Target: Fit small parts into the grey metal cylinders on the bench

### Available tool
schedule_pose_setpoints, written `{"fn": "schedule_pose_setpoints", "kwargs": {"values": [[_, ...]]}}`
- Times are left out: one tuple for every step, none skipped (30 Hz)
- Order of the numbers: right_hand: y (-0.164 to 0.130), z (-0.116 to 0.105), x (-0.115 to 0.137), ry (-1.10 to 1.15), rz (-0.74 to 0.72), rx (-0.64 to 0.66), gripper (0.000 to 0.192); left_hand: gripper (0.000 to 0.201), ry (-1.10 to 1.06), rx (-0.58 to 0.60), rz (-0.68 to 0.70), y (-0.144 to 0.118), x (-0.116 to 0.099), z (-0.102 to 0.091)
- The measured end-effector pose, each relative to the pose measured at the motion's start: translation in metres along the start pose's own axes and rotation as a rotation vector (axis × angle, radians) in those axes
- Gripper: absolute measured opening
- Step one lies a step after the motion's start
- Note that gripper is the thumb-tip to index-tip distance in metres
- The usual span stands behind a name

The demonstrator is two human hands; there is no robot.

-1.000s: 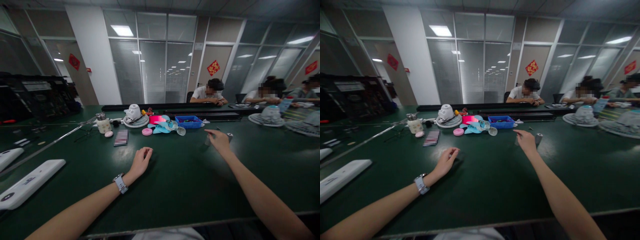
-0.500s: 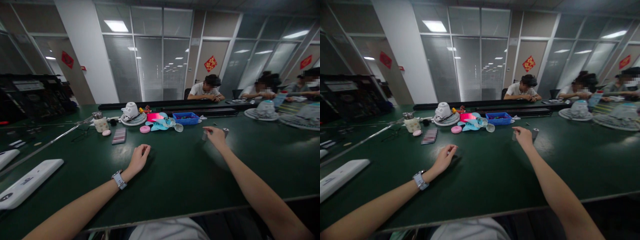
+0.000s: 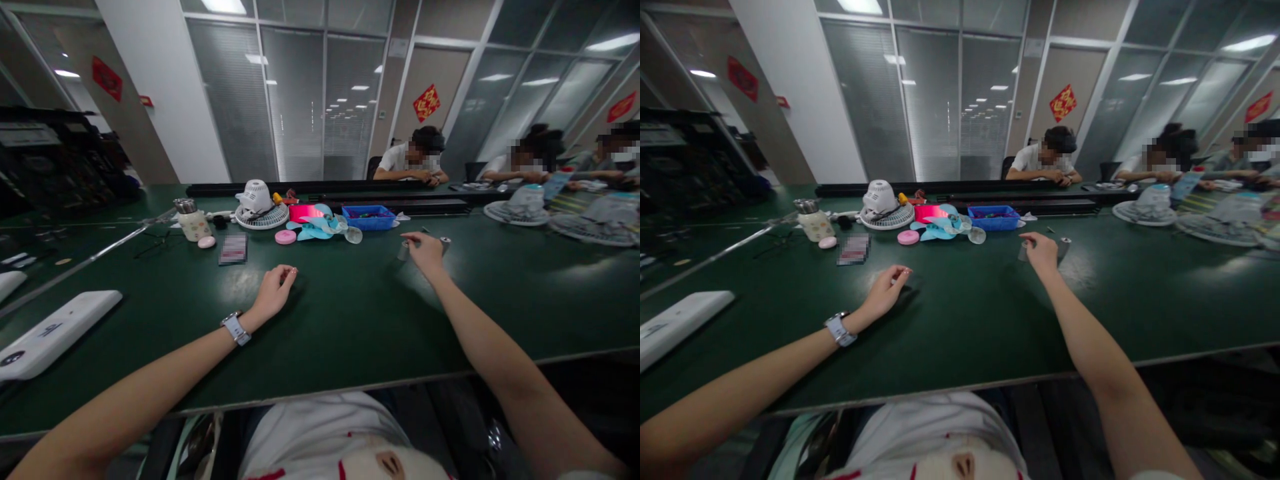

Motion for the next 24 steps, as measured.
{"fn": "schedule_pose_setpoints", "kwargs": {"values": [[0.0, 0.001, -0.002, 0.001, 0.011, 0.006, 0.031, 0.039, -0.004, 0.005, 0.005, 0.0, 0.0, 0.0], [0.0, 0.002, -0.003, 0.002, 0.023, 0.01, 0.03, 0.038, -0.006, 0.011, 0.011, 0.0, 0.0, 0.001], [0.0, 0.003, -0.005, 0.002, 0.034, 0.014, 0.03, 0.038, -0.005, 0.015, 0.016, 0.0, -0.001, 0.001], [0.0, 0.004, -0.006, 0.0, 0.043, 0.016, 0.03, 0.037, -0.005, 0.018, 0.021, 0.0, -0.002, 0.001], [0.0, 0.004, -0.007, -0.003, 0.05, 0.016, 0.029, 0.037, -0.006, 0.02, 0.023, 0.0, -0.003, 0.002], [-0.001, 0.005, -0.008, -0.005, 0.054, 0.015, 0.028, 0.037, -0.005, 0.023, 0.024, 0.0, -0.003, 0.002], [-0.001, 0.005, -0.008, -0.003, 0.056, 0.012, 0.027, 0.038, -0.003, 0.024, 0.024, 0.0, -0.004, 0.002], [-0.001, 0.005, -0.008, 0.003, 0.055, 0.01, 0.027, 0.038, 0.0, 0.024, 0.023, 0.0, -0.004, 0.002], [-0.002, 0.004, -0.008, 0.01, 0.054, 0.006, 0.027, 0.039, 0.005, 0.024, 0.022, 0.0, -0.004, 0.003], [-0.003, 0.004, -0.008, 0.016, 0.053, 0.004, 0.026, 0.039, 0.01, 0.025, 0.019, 0.0, -0.004, 0.003], [-0.003, 0.004, -0.008, 0.02, 0.051, 0.004, 0.026, 0.04, 0.014, 0.026, 0.015, 0.0, -0.003, 0.003], [-0.004, 0.004, -0.007, 0.021, 0.05, 0.006, 0.026, 0.04, 0.016, 0.029, 0.01, 0.0, -0.003, 0.004], [-0.005, 0.004, -0.007, 0.02, 0.05, 0.009, 0.026, 0.04, 0.015, 0.032, 0.007, 0.0, -0.002, 0.004], [-0.005, 0.004, -0.007, 0.018, 0.051, 0.011, 0.027, 0.04, 0.015, 0.035, 0.005, 0.0, -0.002, 0.004], [-0.006, 0.004, -0.008, 0.017, 0.055, 0.011, 0.028, 0.04, 0.015, 0.036, 0.005, 0.0, -0.003, 0.004], [-0.006, 0.003, -0.008, 0.017, 0.061, 0.009, 0.029, 0.04, 0.017, 0.037, 0.007, 0.0, -0.003, 0.004], [-0.007, 0.003, -0.009, 0.019, 0.07, 0.006, 0.029, 0.04, 0.021, 0.038, 0.009, 0.0, -0.004, 0.004], [-0.007, 0.003, -0.01, 0.023, 0.081, 0.005, 0.03, 0.04, 0.025, 0.038, 0.011, 0.0, -0.005, 0.004], [-0.008, 0.003, -0.012, 0.028, 0.096, 0.007, 0.031, 0.04, 0.028, 0.038, 0.014, 0.0, -0.005, 0.004], [-0.009, 0.005, -0.015, 0.032, 0.113, 0.014, 0.032, 0.04, 0.028, 0.037, 0.016, 0.0, -0.005, 0.004], [-0.01, 0.007, -0.018, 0.031, 0.131, 0.027, 0.035, 0.04, 0.028, 0.037, 0.018, 0.0, -0.006, 0.004], [-0.011, 0.01, -0.022, 0.025, 0.152, 0.048, 0.039, 0.039, 0.028, 0.038, 0.02, 0.0, -0.005, 0.004], [-0.011, 0.014, -0.027, 0.017, 0.172, 0.075, 0.043, 0.039, 0.026, 0.039, 0.021, 0.0, -0.005, 0.004], [-0.012, 0.018, -0.032, 0.012, 0.192, 0.105, 0.047, 0.039, 0.025, 0.04, 0.021, 0.0, -0.005, 0.004]]}}
Point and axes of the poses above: each hand's wrist, its own y-axis towards the middle knuckle, its own z-axis out of the palm, x = y × z, the point moved 10 cm from there along y, towards the middle knuckle, and after that the axes turned 8 degrees about -y, right-handed, at the moved point
